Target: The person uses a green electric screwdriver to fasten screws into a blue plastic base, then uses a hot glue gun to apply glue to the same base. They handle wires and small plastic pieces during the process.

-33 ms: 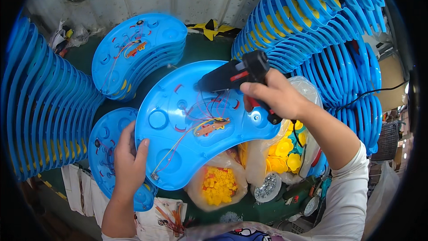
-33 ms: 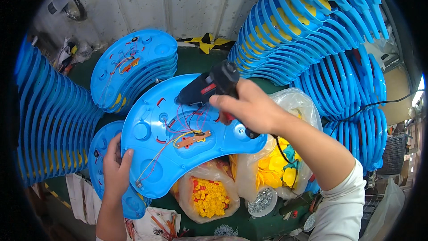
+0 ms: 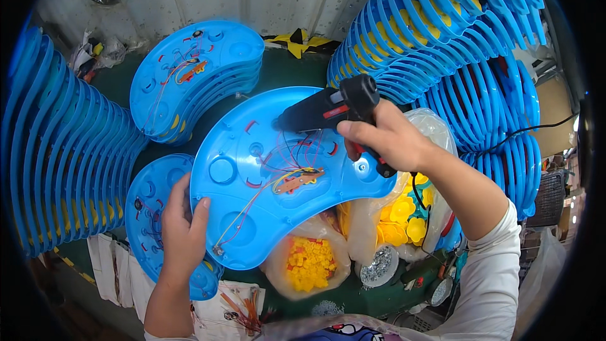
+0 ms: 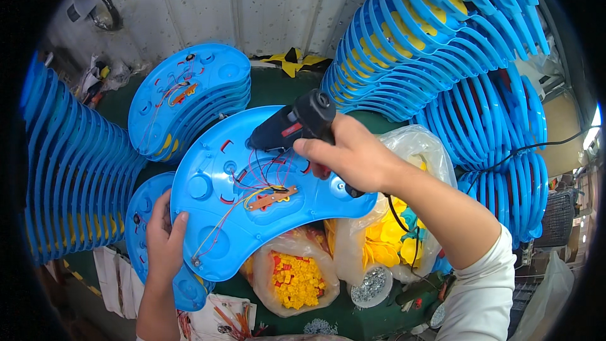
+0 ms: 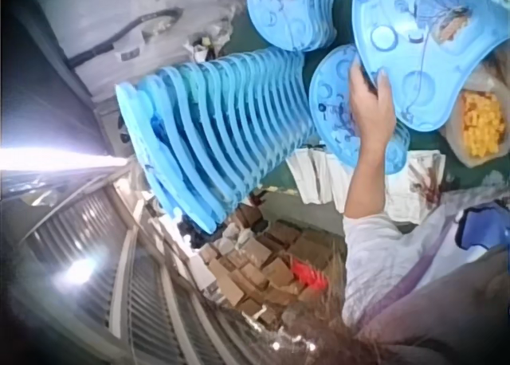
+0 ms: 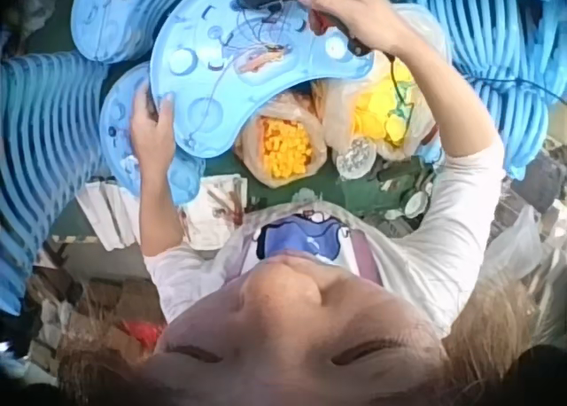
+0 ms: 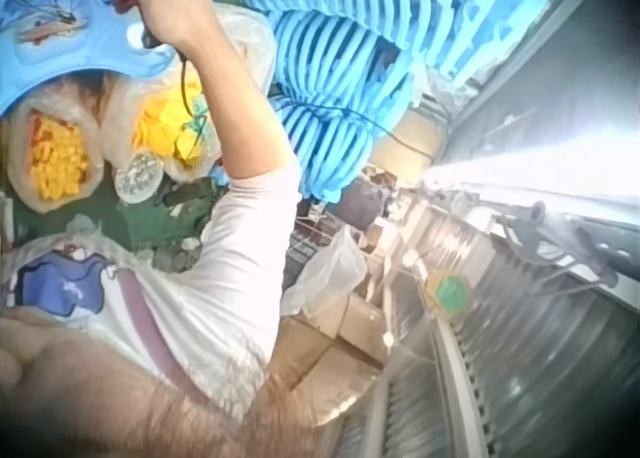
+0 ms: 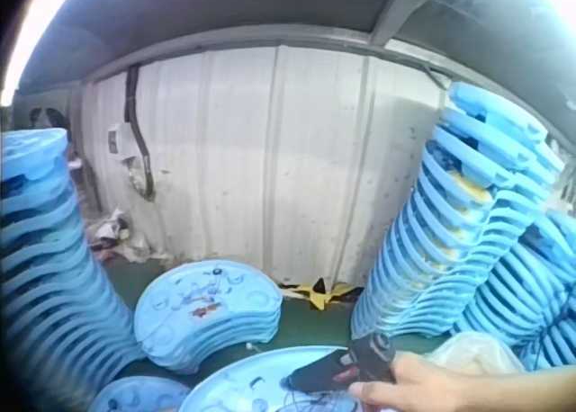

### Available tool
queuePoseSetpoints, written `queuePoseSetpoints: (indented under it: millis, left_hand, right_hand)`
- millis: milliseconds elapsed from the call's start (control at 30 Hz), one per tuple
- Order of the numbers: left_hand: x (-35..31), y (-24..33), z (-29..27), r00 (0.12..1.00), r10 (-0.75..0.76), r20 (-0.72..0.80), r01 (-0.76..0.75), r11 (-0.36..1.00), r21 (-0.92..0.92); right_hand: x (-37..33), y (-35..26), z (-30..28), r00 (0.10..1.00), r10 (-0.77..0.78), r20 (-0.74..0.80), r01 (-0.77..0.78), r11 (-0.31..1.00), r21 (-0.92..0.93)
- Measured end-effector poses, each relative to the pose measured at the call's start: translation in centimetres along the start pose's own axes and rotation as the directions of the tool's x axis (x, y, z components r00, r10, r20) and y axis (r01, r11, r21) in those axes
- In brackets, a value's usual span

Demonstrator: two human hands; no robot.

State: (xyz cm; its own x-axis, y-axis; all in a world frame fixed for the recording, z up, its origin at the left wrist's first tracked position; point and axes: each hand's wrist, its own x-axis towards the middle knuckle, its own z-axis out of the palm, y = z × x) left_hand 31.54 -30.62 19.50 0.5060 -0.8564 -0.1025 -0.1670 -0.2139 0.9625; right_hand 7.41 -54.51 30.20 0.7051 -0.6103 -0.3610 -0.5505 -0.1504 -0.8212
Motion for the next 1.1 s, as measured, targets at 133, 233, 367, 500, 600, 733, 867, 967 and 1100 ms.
queuePoseSetpoints:
  millis: [133, 233, 367, 500, 600, 733, 867, 967, 1100]
  left_hand:
    - [-0.1, 0.1, 0.2, 1.000, -0.028, 0.007, 0.028, 0.999, -0.019]
    - [-0.2, -0.1, -0.1, 0.999, -0.047, -0.016, 0.046, 0.997, -0.065]
    - [0.3, 0.1, -0.4, 0.998, -0.013, 0.067, 0.018, 0.997, -0.080]
    - [2.2, 2.2, -0.6, 0.989, -0.081, 0.122, 0.074, 0.995, 0.060]
    - [2.8, 2.3, 0.0, 0.993, -0.053, 0.109, 0.047, 0.997, 0.057]
    - [2.3, 0.9, 0.2, 1.000, 0.007, 0.027, -0.003, 0.988, -0.155]
    - [-1.5, -0.2, -2.6, 0.952, 0.157, -0.264, -0.203, 0.967, -0.156]
    - [-6.2, -3.0, -6.8, 0.866, 0.015, -0.500, -0.178, 0.944, -0.279]
    - [-14.4, -8.4, -11.1, 0.607, -0.165, -0.778, -0.020, 0.975, -0.222]
  right_hand:
    - [-0.9, 1.1, -0.1, 1.000, 0.012, 0.013, -0.012, 1.000, 0.004]
    - [-2.2, 2.4, -1.2, 0.995, -0.087, -0.050, 0.085, 0.996, -0.040]
    - [-4.0, 3.9, -2.0, 0.991, -0.121, -0.056, 0.107, 0.974, -0.201]
    - [-3.6, 2.4, -1.7, 0.998, -0.057, -0.040, 0.047, 0.972, -0.229]
    - [-3.7, 2.5, -2.3, 0.994, -0.107, -0.033, 0.091, 0.941, -0.327]
    - [-3.8, 2.4, -2.8, 0.965, -0.260, -0.045, 0.230, 0.911, -0.341]
    - [-5.8, 1.0, -3.5, 0.982, -0.169, -0.083, 0.181, 0.966, 0.182]
    - [-8.2, 0.2, -2.9, 0.979, -0.127, -0.158, 0.181, 0.898, 0.401]
    - [-8.2, 1.7, -0.8, 0.989, -0.067, -0.131, 0.116, 0.902, 0.415]
